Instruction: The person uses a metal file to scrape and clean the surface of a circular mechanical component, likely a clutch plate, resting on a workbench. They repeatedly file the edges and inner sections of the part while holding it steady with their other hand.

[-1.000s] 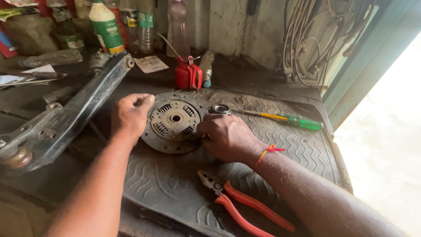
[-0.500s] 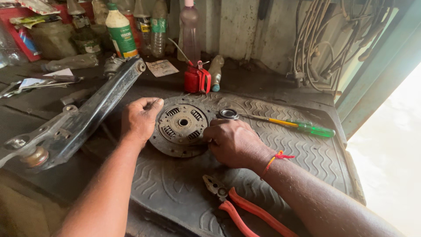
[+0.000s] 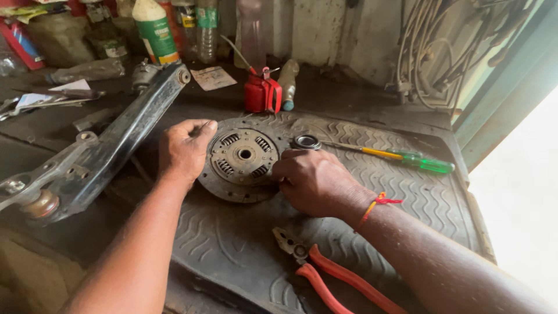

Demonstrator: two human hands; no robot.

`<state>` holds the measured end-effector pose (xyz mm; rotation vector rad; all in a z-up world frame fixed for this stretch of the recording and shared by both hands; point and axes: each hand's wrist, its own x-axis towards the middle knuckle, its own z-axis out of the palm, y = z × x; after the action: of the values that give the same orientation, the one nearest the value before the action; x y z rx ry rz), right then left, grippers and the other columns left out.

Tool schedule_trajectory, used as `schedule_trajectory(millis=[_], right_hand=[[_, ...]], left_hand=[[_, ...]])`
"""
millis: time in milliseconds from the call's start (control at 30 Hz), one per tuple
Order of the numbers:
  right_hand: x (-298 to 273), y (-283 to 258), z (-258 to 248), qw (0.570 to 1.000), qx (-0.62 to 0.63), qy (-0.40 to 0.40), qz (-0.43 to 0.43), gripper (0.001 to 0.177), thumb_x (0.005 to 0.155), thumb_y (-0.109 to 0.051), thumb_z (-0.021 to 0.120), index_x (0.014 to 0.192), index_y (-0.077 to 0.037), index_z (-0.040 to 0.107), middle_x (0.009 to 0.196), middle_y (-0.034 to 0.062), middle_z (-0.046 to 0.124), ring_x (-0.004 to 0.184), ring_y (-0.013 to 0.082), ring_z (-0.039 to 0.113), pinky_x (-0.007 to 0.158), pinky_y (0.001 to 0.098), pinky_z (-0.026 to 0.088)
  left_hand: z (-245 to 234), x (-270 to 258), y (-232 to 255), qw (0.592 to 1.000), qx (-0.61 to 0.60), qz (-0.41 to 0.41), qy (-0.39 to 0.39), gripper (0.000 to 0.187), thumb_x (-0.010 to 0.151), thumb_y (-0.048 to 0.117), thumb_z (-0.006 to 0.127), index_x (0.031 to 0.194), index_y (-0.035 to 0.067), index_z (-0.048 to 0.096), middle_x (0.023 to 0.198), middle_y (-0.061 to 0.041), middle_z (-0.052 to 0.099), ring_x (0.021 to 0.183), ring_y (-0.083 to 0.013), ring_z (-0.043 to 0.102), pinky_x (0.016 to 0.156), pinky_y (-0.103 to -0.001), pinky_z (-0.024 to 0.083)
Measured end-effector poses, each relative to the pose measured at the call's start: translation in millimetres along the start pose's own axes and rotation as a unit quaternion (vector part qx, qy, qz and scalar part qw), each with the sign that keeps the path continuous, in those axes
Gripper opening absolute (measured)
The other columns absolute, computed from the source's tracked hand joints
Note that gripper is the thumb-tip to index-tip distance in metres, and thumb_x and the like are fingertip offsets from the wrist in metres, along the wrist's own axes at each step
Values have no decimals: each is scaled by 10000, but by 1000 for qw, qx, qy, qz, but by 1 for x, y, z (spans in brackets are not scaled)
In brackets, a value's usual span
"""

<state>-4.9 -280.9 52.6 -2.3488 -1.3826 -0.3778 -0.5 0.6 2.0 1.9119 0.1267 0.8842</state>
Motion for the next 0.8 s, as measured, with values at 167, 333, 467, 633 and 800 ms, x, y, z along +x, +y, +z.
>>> schedule_trajectory(millis=[167, 333, 467, 633, 800], right_hand=[[4, -2, -4, 1000, -4, -20, 19, 186, 785, -163, 677, 951, -139, 755, 986, 71, 720, 942, 312, 694, 808, 440, 549], [2, -2, -3, 1000, -4, -21, 12, 189, 789, -161, 672, 958, -145, 756, 987, 67, 720, 947, 310, 697, 820, 435, 553], [2, 1, -3, 1000, 3, -16, 11, 194, 785, -166, 680, 961, -143, 756, 988, 74, 724, 957, 315, 692, 815, 442, 547], [3, 1, -5, 1000, 9, -15, 4, 209, 769, -158, 673, 960, -127, 750, 960, 79, 724, 947, 314, 696, 824, 441, 549], [5, 7, -10, 998, 25, 65, -5, 152, 865, -184, 688, 983, -100, 734, 952, 105, 713, 934, 312, 694, 822, 429, 557]], left_hand=[[4, 1, 0, 1000, -22, -7, -2, 347, 898, 332, 753, 1020, 8, 776, 829, -39, 751, 752, -99, 646, 718, -278, 527], [2, -1, 1, 1000, 11, -14, 6, 334, 881, 327, 760, 1009, 20, 794, 837, -35, 761, 747, -98, 642, 712, -271, 521], [1, 0, 0, 1000, 2, -8, -6, 340, 909, 333, 756, 1029, 16, 781, 850, -57, 755, 759, -92, 638, 722, -275, 520], [1, 0, 0, 1000, 19, -19, 5, 317, 893, 304, 765, 1014, 12, 791, 858, -36, 768, 777, -80, 650, 731, -266, 524], [2, 3, -12, 999, -49, -19, -12, 323, 902, 295, 765, 1033, 0, 775, 876, -22, 755, 773, -80, 636, 736, -261, 523]])
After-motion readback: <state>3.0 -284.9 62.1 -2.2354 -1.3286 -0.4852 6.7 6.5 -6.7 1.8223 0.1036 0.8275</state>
